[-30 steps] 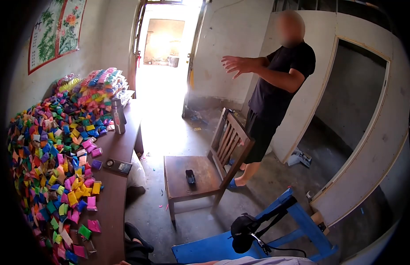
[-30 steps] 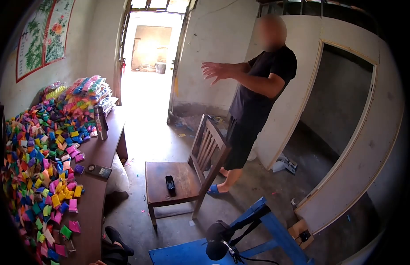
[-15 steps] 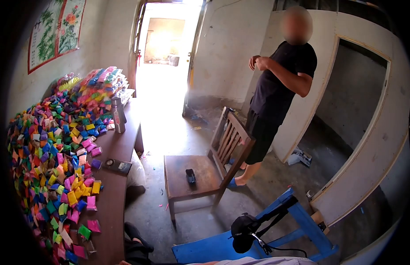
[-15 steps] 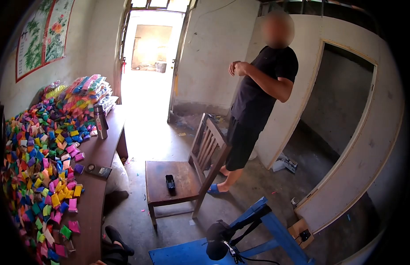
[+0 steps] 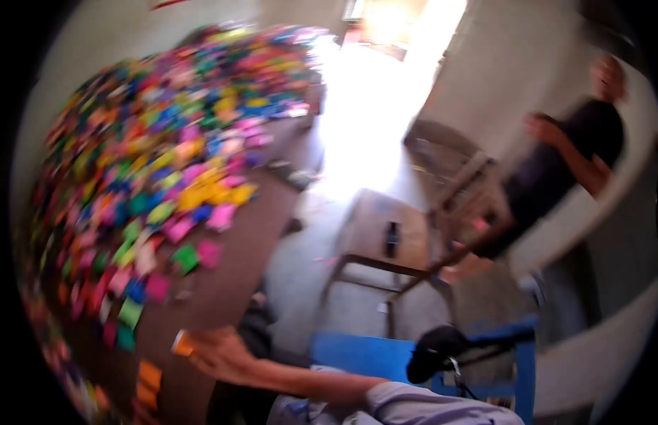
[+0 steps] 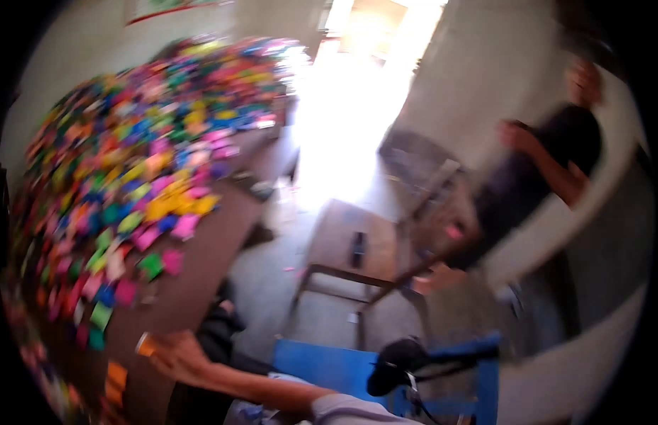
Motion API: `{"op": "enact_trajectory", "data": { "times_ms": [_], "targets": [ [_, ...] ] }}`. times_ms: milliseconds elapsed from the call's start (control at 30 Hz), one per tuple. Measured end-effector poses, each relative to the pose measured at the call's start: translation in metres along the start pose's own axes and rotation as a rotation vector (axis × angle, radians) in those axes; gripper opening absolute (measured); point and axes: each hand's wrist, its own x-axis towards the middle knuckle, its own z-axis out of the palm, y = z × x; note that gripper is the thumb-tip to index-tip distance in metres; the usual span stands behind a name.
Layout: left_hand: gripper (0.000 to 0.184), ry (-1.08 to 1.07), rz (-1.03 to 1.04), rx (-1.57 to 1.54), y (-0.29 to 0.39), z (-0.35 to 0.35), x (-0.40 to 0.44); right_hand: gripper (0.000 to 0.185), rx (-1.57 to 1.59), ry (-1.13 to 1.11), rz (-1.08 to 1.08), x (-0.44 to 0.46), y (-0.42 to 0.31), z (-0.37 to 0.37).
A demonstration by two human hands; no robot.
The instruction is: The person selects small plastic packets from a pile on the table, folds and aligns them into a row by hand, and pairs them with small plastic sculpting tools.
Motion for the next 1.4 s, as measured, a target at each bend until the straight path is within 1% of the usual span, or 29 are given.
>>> {"op": "enact_trajectory", "data": {
  "times_ms": [67,100,133,167,200,233,267,333,367,400,433,533,567,600,633,667,733,867,933,1067,1133,1233,1400],
  "targets": [
    [0.03,0.002,-0.067,-0.059,-0.014,0.01,-0.006,0.039,-0.027,-0.173,0.093,0.015,-0.023,-0.026],
    [0.029,0.037,-0.067,-0.042,-0.02,0.01,-0.012,0.035,0.028,-0.142,0.043,0.018,-0.03,-0.03],
    [0.032,-0.055,-0.13,0.07,0.052,-0.015,-0.007,0.032,-0.007,-0.008,-0.104,0.018,-0.027,-0.015],
    [0.03,0.034,-0.133,0.132,0.052,-0.013,-0.008,0.033,0.028,0.015,-0.145,0.023,-0.031,-0.014],
    [0.023,0.068,-0.096,0.055,0.043,-0.009,-0.009,0.035,0.044,0.051,-0.172,0.026,-0.03,-0.006],
    [0.017,0.025,-0.205,-0.077,0.03,-0.009,-0.01,0.035,0.084,0.013,-0.187,0.028,-0.035,-0.002],
    [0.017,0.052,-0.225,-0.061,0.026,-0.009,-0.007,0.037,0.063,0.002,-0.206,0.034,-0.038,-0.001],
    [0.013,0.004,-0.2,-0.069,0.023,-0.008,-0.009,0.039,0.038,-0.024,-0.22,0.043,-0.044,0.006],
    [0.012,-0.017,-0.26,-0.111,0.031,-0.01,-0.007,0.039,0.054,-0.072,-0.173,0.048,-0.045,0.01],
    [0.012,-0.034,-0.281,-0.088,0.035,-0.017,-0.011,0.039,0.073,-0.125,-0.11,0.041,-0.048,0.012],
    [0.012,-0.042,-0.277,-0.099,0.037,-0.021,-0.01,0.039,0.08,-0.143,-0.101,0.037,-0.051,0.017],
    [0.01,-0.007,-0.261,-0.128,0.04,-0.014,-0.002,0.037,-0.016,-0.073,-0.221,0.056,-0.055,0.029],
    [0.01,-0.023,-0.29,-0.147,0.041,-0.014,-0.002,0.037,-0.013,-0.076,-0.223,0.059,-0.057,0.034],
    [0.01,-0.042,-0.322,-0.164,0.039,-0.016,-0.003,0.038,-0.039,-0.101,-0.217,0.059,-0.06,0.038],
    [0.009,-0.024,-0.284,-0.149,0.034,-0.013,-0.005,0.039,-0.066,-0.127,-0.213,0.059,-0.061,0.042],
    [0.009,-0.027,-0.291,-0.146,0.031,-0.012,-0.006,0.039,-0.067,-0.134,-0.211,0.058,-0.062,0.045],
    [0.014,-0.003,-0.235,-0.174,0.029,-0.01,-0.006,0.042,-0.158,-0.187,-0.25,0.058,-0.066,0.049],
    [0.013,-0.018,-0.272,-0.187,0.032,-0.012,-0.007,0.043,-0.152,-0.211,-0.245,0.056,-0.075,0.042],
    [0.012,-0.017,-0.255,-0.217,0.031,-0.011,-0.006,0.038,-0.095,-0.216,-0.258,0.056,-0.073,0.04],
    [0.012,-0.025,-0.26,-0.204,0.031,-0.011,-0.005,0.035,-0.08,-0.236,-0.257,0.055,-0.069,0.041],
    [0.012,-0.027,-0.295,-0.234,0.034,-0.012,-0.005,0.034,-0.038,-0.233,-0.254,0.054,-0.067,0.043],
    [0.01,-0.036,-0.34,-0.244,0.039,-0.014,-0.003,0.034,-0.039,-0.22,-0.253,0.056,-0.069,0.043],
    [0.011,-0.03,-0.312,-0.233,0.041,-0.014,-0.003,0.034,-0.082,-0.221,-0.25,0.056,-0.07,0.044]
  ]
}}
